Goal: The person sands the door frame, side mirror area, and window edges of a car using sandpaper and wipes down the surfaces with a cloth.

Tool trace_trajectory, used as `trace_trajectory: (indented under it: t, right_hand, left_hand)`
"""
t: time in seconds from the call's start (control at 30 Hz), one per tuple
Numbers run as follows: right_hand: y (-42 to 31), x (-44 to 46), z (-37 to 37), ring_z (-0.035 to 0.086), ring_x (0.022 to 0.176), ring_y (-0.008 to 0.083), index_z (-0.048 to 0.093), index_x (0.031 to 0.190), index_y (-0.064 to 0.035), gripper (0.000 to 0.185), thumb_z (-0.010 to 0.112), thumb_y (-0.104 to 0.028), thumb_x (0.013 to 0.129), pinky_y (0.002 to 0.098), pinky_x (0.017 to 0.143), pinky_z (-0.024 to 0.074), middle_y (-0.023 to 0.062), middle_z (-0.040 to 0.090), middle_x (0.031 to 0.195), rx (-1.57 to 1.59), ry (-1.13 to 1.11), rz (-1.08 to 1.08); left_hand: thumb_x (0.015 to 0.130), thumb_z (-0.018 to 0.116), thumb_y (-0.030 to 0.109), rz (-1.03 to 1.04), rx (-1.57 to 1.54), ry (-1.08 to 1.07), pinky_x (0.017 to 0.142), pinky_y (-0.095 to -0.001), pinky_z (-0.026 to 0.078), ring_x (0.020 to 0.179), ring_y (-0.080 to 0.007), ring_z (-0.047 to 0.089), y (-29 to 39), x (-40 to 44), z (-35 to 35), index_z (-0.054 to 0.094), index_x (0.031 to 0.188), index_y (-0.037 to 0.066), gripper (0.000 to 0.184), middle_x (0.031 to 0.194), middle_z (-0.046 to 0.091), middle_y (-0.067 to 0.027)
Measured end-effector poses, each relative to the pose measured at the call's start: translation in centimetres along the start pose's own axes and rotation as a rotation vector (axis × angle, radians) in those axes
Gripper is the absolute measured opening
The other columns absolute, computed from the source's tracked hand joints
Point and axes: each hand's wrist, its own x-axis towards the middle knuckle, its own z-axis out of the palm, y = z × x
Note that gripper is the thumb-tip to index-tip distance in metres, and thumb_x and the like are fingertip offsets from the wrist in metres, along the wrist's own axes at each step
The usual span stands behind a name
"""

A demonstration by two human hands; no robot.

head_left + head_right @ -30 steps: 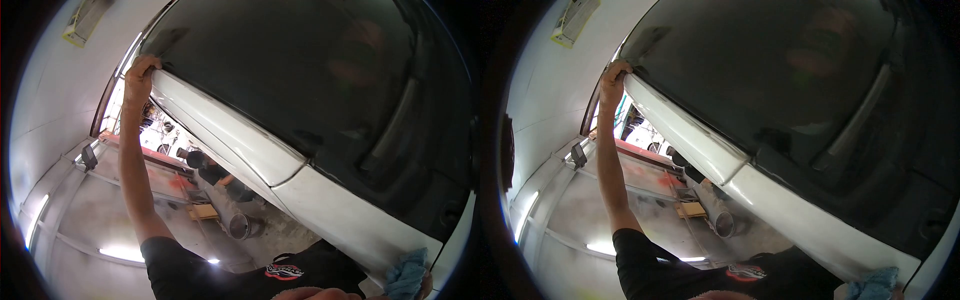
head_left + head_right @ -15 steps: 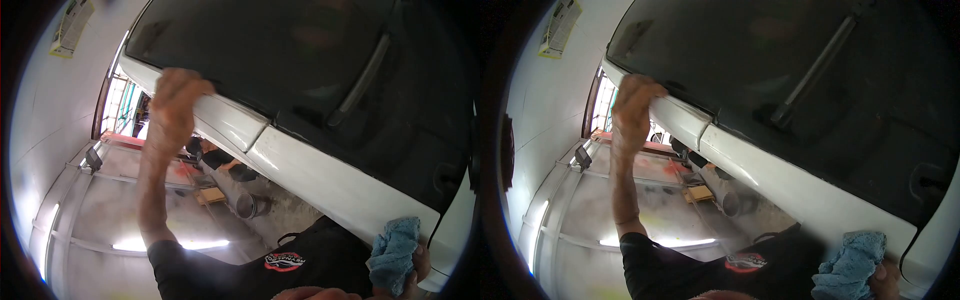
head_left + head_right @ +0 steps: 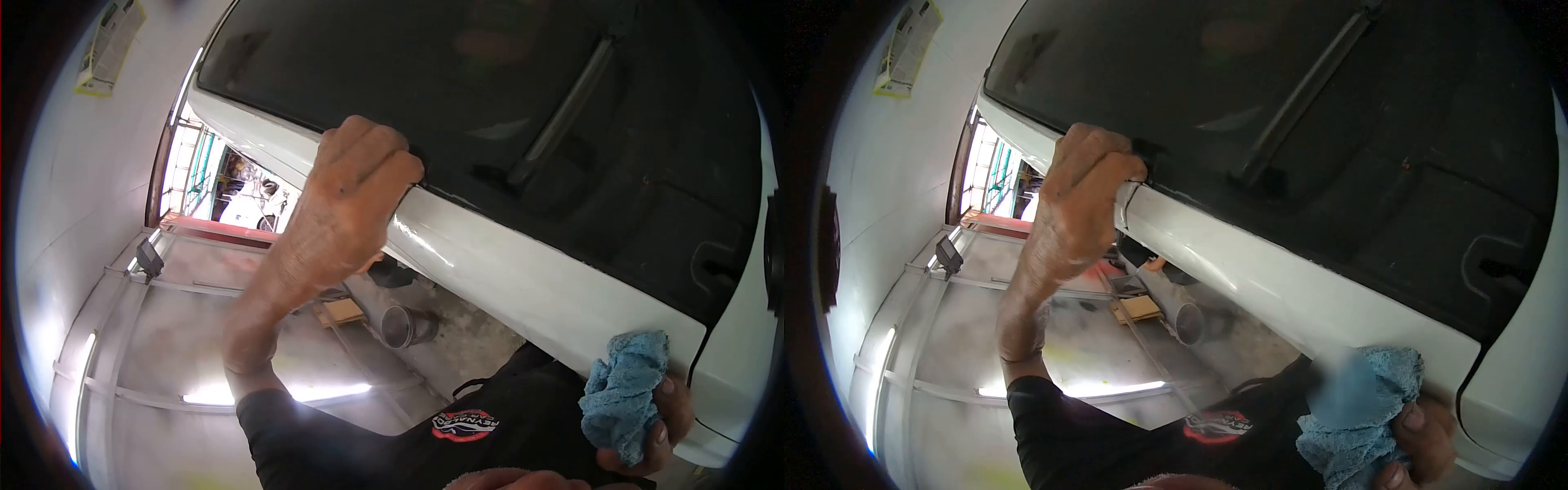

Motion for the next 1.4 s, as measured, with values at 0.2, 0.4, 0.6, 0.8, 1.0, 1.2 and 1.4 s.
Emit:
trace_trajectory:
  t: [0.2, 0.4, 0.6, 0.8, 1.0, 1.2, 1.4]
  right_hand:
    - [-0.8, 1.1, 2.1, 0.061, 0.108, 0.042, 0.038, 0.151, -0.0138, 0.064, 0.037, -0.057, 0.104, 0.0534, 0.084, 0.0535, 0.0334, 0.053, 0.131, 0.145, 0.125, 0.072]
    - [-0.8, 2.2, 0.7, 0.062, 0.105, 0.0406, 0.035, 0.154, -0.0239, 0.059, 0.037, -0.055, 0.104, 0.0499, 0.077, 0.0553, 0.0288, 0.051, 0.135, 0.182, -0.023, 0.094]
    - [-0.4, 1.9, 0.9, 0.062, 0.106, 0.0422, 0.034, 0.153, -0.0183, 0.062, 0.038, -0.056, 0.105, 0.0533, 0.08, 0.055, 0.0301, 0.05, 0.136, 0.109, -0.07, -0.007]
    - [0.3, 1.0, 0.3, 0.062, 0.106, 0.0432, 0.036, 0.15, -0.0115, 0.064, 0.038, -0.057, 0.105, 0.0547, 0.082, 0.0562, 0.0308, 0.051, 0.135, 0.017, -0.065, -0.03]
    - [-1.0, 3.5, 1.6, 0.062, 0.107, 0.0438, 0.036, 0.151, -0.012, 0.064, 0.039, -0.057, 0.105, 0.0564, 0.082, 0.0566, 0.0303, 0.052, 0.135, -0.015, -0.006, 0.002]
    - [-0.3, 3.4, 0.3, 0.062, 0.11, 0.0438, 0.035, 0.154, -0.0146, 0.062, 0.042, -0.053, 0.106, 0.0553, 0.084, 0.0564, 0.0294, 0.051, 0.137, 0.09, -0.131, -0.069]
    - [-0.1, 2.7, -0.3, 0.062, 0.113, 0.0442, 0.037, 0.151, -0.0099, 0.056, 0.041, -0.044, 0.107, 0.0542, 0.086, 0.0565, 0.0313, 0.054, 0.134, 0.015, -0.165, -0.068]
  left_hand:
    - [0.07, 0.067, -0.005, -0.126, 0.095, 0.053, 0.081, -0.0448, 0.051, 0.094, -0.0354, 0.061, -3.3, -1.1, -1.1, 0.066, 0.093, 0.001, 0.024, 0.095, 0.062, -0.015]
    - [0.077, 0.056, -0.019, -0.09, 0.013, 0.066, 0.08, -0.0387, 0.053, 0.092, -0.0298, 0.064, 1.2, -0.4, -0.7, 0.069, 0.099, 0.0, 0.031, 0.095, 0.063, -0.0136]
    - [0.089, 0.061, -0.011, -0.476, -0.161, 0.291, 0.076, -0.0263, 0.05, 0.086, -0.0149, 0.062, 3.7, -4.6, 0.0, 0.068, 0.112, -0.001, 0.026, 0.097, 0.065, -0.0083]
    - [0.09, 0.067, -0.003, -0.635, -0.194, 0.296, 0.068, -0.0334, 0.052, 0.079, -0.0221, 0.065, 5.2, -3.4, 1.3, 0.067, 0.101, 0.002, 0.012, 0.092, 0.066, -0.0093]
    - [0.089, 0.068, 0.0, -0.674, -0.249, 0.151, 0.067, -0.0305, 0.048, 0.074, -0.0172, 0.062, 5.5, -2.1, -0.1, 0.067, 0.097, -0.001, 0.008, 0.085, 0.065, -0.0095]
    - [0.084, 0.067, -0.003, -0.581, -0.105, 0.092, 0.064, -0.0331, 0.05, 0.07, -0.0213, 0.067, 5.3, 0.1, -0.2, 0.069, 0.09, 0.0, 0.007, 0.082, 0.069, -0.0111]
    - [0.085, 0.067, -0.002, -0.518, -0.145, 0.112, 0.059, -0.0384, 0.049, 0.065, -0.0287, 0.064, 4.8, -0.3, -0.3, 0.067, 0.086, 0.002, 0.003, 0.076, 0.064, -0.0117]
